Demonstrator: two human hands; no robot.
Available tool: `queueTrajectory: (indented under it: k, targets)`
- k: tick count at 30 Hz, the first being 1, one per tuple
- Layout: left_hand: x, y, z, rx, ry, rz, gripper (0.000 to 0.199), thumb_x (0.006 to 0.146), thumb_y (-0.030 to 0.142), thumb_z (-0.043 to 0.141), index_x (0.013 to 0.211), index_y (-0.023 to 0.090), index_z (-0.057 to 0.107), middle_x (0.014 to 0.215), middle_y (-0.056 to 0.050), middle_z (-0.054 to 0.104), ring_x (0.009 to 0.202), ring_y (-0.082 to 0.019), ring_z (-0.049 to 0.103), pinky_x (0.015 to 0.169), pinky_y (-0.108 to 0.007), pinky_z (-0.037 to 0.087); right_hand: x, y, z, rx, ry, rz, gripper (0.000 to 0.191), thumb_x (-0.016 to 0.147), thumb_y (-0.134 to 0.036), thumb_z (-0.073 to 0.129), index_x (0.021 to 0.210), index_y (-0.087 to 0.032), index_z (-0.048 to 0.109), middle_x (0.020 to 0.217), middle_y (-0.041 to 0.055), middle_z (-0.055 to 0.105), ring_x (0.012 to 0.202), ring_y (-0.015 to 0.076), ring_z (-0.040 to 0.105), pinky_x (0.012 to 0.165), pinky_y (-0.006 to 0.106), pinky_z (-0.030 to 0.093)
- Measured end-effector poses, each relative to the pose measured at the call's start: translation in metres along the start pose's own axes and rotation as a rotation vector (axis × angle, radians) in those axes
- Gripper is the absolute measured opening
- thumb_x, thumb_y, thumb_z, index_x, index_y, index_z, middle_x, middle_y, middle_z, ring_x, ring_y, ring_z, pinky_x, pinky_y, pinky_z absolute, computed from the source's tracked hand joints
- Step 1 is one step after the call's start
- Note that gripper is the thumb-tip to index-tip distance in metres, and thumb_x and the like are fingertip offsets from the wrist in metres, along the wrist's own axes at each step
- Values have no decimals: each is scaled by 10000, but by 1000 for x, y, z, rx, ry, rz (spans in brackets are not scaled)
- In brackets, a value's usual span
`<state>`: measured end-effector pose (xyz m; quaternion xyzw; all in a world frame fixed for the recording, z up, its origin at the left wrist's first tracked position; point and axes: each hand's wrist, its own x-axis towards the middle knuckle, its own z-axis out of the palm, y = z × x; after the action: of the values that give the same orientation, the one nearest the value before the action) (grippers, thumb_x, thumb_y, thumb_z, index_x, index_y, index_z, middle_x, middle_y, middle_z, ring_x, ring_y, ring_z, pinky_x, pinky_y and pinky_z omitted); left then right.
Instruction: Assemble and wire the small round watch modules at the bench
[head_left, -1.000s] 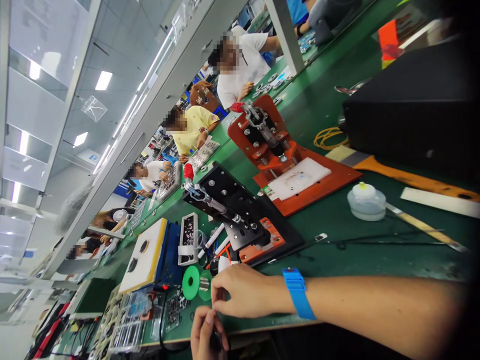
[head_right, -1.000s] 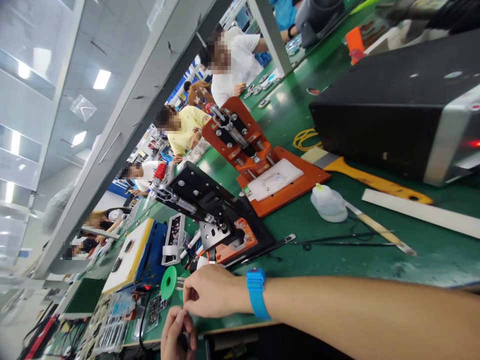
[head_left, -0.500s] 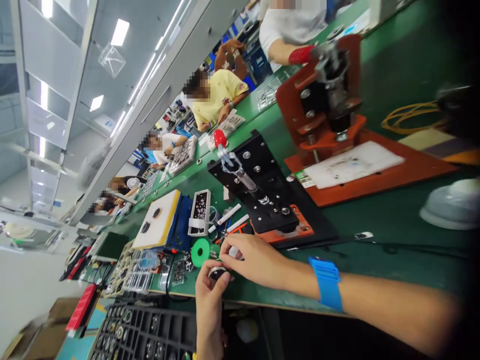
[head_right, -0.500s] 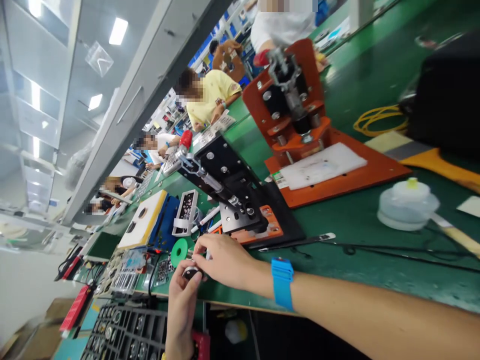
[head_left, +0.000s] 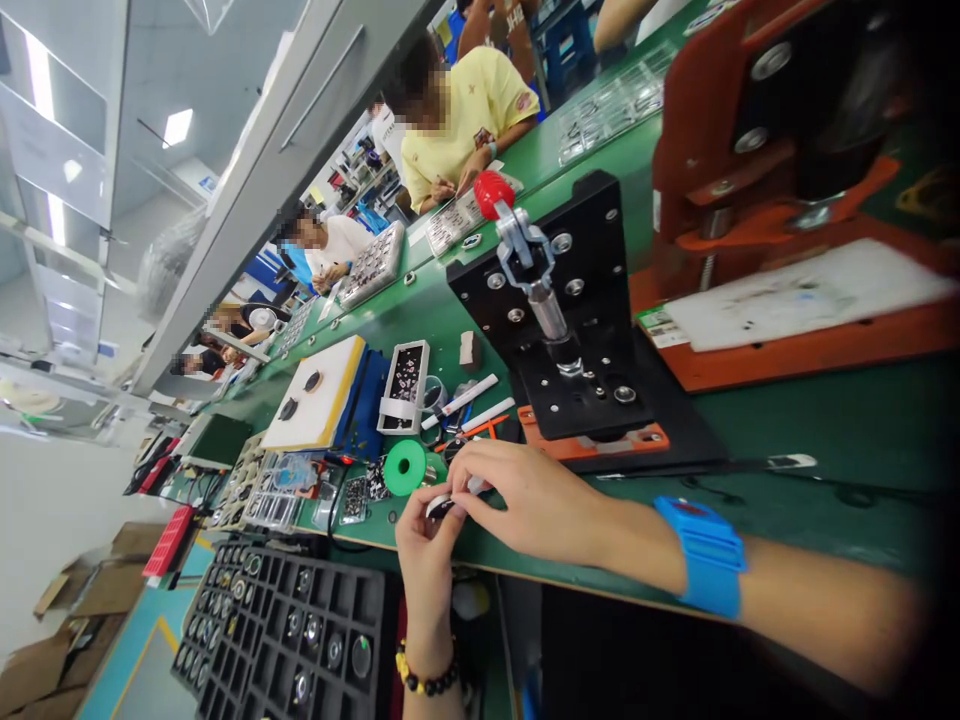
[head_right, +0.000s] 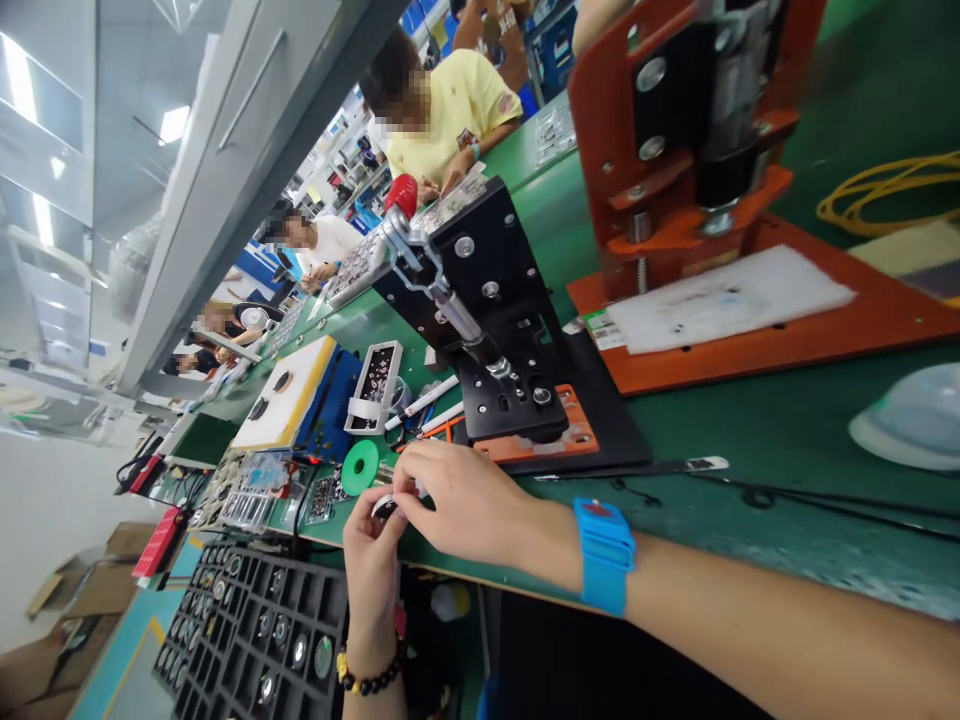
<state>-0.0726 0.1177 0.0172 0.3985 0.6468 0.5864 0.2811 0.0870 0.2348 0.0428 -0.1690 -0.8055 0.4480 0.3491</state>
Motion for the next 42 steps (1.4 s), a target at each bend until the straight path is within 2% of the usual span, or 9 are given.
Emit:
queueTrajectory:
  k: [6,11,22,35,42]
  targets:
    - [-2,8,8,65,73,22,318,799,397,875,1016,180,793,961,-62,778,863,-193,705,792,-265,558,-1,-1,-5,-71,-80,-1,74,982,-140,569,958,-195,612,978,11,644,852,181,620,760,328,457]
    - [-3,9,11,97,125,27,331,786,418,878,1009,183,808,976,-73,789,882,-212,723,807,-288,583,-1,0,-8,-127,-131,-43,92,992,-125,529,963,-177,598,1011,40,646,912,210,630,775,342,469]
    - [-5,8,10,108,100,35,269,810,368,860,1016,200,819,996,-71,799,913,-221,737,832,-291,593,-1,2,-8,-156,-136,-59,82,994,-141,535,967,-169,607,1019,51,664,910,222,652,776,356,484]
    - [-4,10,12,145,118,40,290,800,391,860,1004,188,819,992,-81,797,924,-243,736,840,-317,589,-1,1,-9,-199,-139,-79,111,1002,-148,516,977,-157,625,1030,78,673,914,231,657,773,361,491]
    - [-4,10,12,148,87,16,305,797,395,863,1008,180,820,972,-83,796,914,-246,736,832,-322,590,2,0,-12,-265,-173,-45,114,1010,-172,543,978,-146,649,1034,76,684,945,245,664,768,364,473]
